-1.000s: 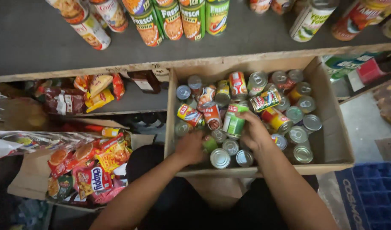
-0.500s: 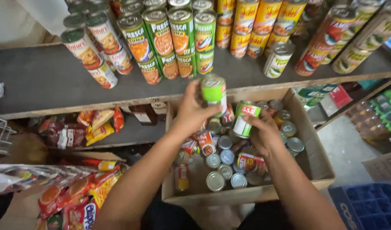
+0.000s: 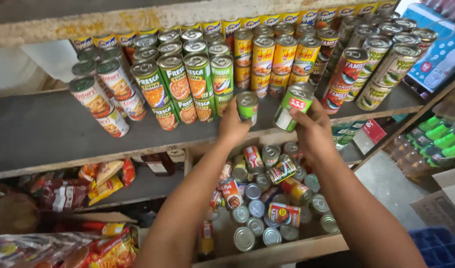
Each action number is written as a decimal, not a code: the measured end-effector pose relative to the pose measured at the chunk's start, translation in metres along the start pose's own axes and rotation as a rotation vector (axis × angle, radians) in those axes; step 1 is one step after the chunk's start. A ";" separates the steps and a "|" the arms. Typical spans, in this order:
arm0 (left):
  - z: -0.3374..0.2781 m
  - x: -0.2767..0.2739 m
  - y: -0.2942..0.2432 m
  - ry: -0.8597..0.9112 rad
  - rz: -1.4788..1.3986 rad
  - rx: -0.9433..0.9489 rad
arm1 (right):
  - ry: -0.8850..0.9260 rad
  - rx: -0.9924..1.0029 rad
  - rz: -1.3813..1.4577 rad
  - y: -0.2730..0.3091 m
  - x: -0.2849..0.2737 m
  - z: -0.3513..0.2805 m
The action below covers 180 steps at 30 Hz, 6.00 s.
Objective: Organizing and stocking canned food items on retail shelves from a cardboard box.
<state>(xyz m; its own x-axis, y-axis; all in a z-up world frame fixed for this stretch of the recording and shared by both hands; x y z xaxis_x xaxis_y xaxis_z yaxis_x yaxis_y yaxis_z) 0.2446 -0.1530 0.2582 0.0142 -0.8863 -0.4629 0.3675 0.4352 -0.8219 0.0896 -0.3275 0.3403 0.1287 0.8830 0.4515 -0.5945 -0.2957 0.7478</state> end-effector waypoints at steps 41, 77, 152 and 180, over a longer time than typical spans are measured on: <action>-0.023 -0.014 -0.049 0.222 -0.057 0.034 | 0.450 -0.031 -0.534 -0.035 0.039 0.077; -0.012 -0.004 -0.021 0.009 0.104 0.119 | 0.393 -0.043 -0.449 -0.064 0.021 0.076; -0.267 -0.060 0.153 1.053 -0.333 -0.646 | 0.255 -0.166 -1.336 -0.118 -0.048 -0.176; -0.237 -0.024 0.063 0.432 0.587 0.405 | 0.291 0.117 -0.804 -0.135 -0.066 -0.187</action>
<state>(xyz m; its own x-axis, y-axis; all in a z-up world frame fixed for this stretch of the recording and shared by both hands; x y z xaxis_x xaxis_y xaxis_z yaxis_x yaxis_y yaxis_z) 0.0465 -0.0667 0.1391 -0.0202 -0.3584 -0.9333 0.7188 0.6437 -0.2627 0.0131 -0.2776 0.1186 0.2572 0.8940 -0.3670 -0.3226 0.4374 0.8394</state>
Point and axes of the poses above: each hand's wrist, its own z-axis towards the middle knuckle, its own x-axis out of the palm, y = z × x, the point moved 5 cm from there along z, towards the middle knuckle, and after that the axes turned 11 degrees about -x, right-handed, at the moved point
